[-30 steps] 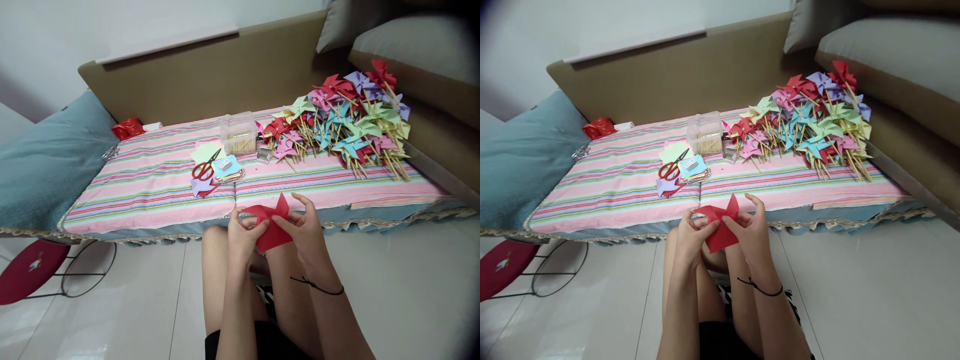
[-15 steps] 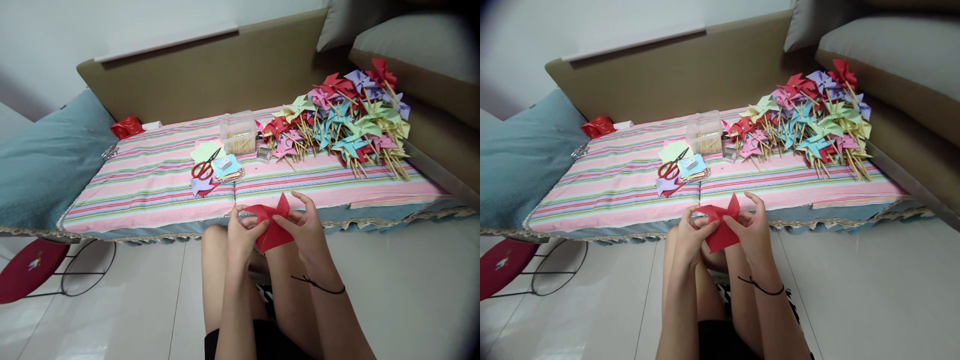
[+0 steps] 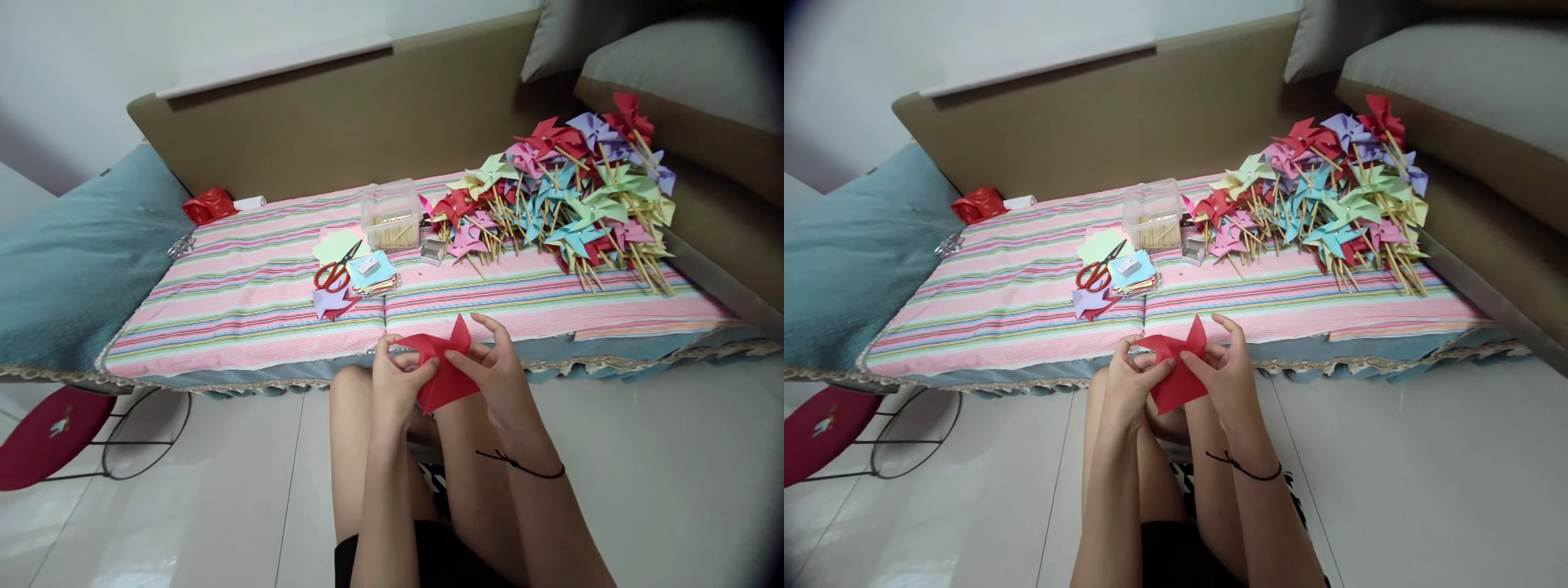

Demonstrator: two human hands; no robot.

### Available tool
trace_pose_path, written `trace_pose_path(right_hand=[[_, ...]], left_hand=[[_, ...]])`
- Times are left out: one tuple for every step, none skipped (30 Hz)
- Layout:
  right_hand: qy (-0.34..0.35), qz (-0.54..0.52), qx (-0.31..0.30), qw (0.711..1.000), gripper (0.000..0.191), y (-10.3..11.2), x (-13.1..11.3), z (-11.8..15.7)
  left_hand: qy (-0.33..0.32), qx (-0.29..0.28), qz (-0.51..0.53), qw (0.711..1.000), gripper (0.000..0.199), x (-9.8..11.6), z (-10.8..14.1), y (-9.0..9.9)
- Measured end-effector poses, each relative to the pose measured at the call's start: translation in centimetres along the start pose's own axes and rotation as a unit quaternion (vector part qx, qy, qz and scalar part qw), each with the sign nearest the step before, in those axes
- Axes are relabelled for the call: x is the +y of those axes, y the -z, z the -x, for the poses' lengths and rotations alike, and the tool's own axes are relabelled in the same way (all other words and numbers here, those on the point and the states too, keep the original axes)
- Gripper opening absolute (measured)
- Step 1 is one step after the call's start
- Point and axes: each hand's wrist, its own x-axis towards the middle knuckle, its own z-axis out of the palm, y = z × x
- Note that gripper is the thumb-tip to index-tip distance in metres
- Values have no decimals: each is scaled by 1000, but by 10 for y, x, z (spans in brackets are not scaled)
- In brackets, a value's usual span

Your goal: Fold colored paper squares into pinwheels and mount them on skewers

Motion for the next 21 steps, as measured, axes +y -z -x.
trace_pose_path(right_hand=[[-8, -5, -4, 1000, 76, 0, 0, 0], [-15, -9, -9, 1000, 74, 1, 0, -1], [-19, -11, -13, 1000, 74, 1, 1, -1], [-20, -10, -17, 1000, 74, 1, 1, -1], [-17, -7, -19, 1000, 75, 1, 2, -1], [-11, -3, -20, 1000, 75, 0, 2, -1], [-3, 2, -19, 1000, 75, 0, 3, -1], [4, 4, -17, 1000, 75, -1, 4, -1], [9, 5, -14, 1000, 75, -2, 4, -1], [13, 5, -10, 1000, 74, -3, 5, 0], [15, 5, -5, 1000, 75, -4, 5, 0], [15, 5, 0, 1000, 75, -4, 5, 0], [15, 5, 5, 1000, 75, -4, 5, 0], [15, 5, 9, 1000, 76, -4, 5, 0], [15, 4, 12, 1000, 76, -3, 5, -1], [16, 2, 13, 1000, 76, -3, 5, -1], [17, 1, 14, 1000, 76, -2, 5, -1], [18, 0, 14, 1000, 76, -2, 6, -1], [18, -1, 14, 1000, 76, -2, 6, -1], [17, 0, 14, 1000, 77, -1, 6, -1], [14, 0, 14, 1000, 77, -1, 6, 0]], left_hand=[[-2, 6, 2, 1000, 55, 0, 0, 0], [-4, 13, 5, 1000, 55, 0, -1, 0], [-8, 22, 9, 1000, 55, 0, -1, 0], [-13, 32, 13, 999, 55, 0, -2, 0], [-17, 42, 17, 999, 55, 0, -2, 0], [-19, 49, 22, 998, 56, 0, -2, -1], [-20, 53, 26, 998, 57, 0, -2, -1], [-20, 55, 30, 998, 59, 0, -2, -2], [-20, 54, 32, 998, 60, -1, -2, -3], [-21, 54, 34, 998, 62, -1, -2, -3], [-21, 53, 35, 998, 63, -2, -3, -4], [-22, 52, 37, 998, 64, -3, -3, -4], [-22, 51, 40, 998, 65, -4, -4, -5], [-22, 50, 43, 998, 65, -4, -4, -5], [-22, 47, 45, 998, 64, -5, -5, -5], [-22, 44, 45, 998, 64, -6, -5, -6], [-22, 41, 45, 998, 63, -6, -5, -6], [-22, 40, 45, 998, 63, -6, -4, -6], [-21, 37, 45, 998, 62, -6, -4, -6], [-21, 32, 44, 998, 61, -6, -3, -6], [-19, 25, 39, 999, 60, -5, -3, -5]])
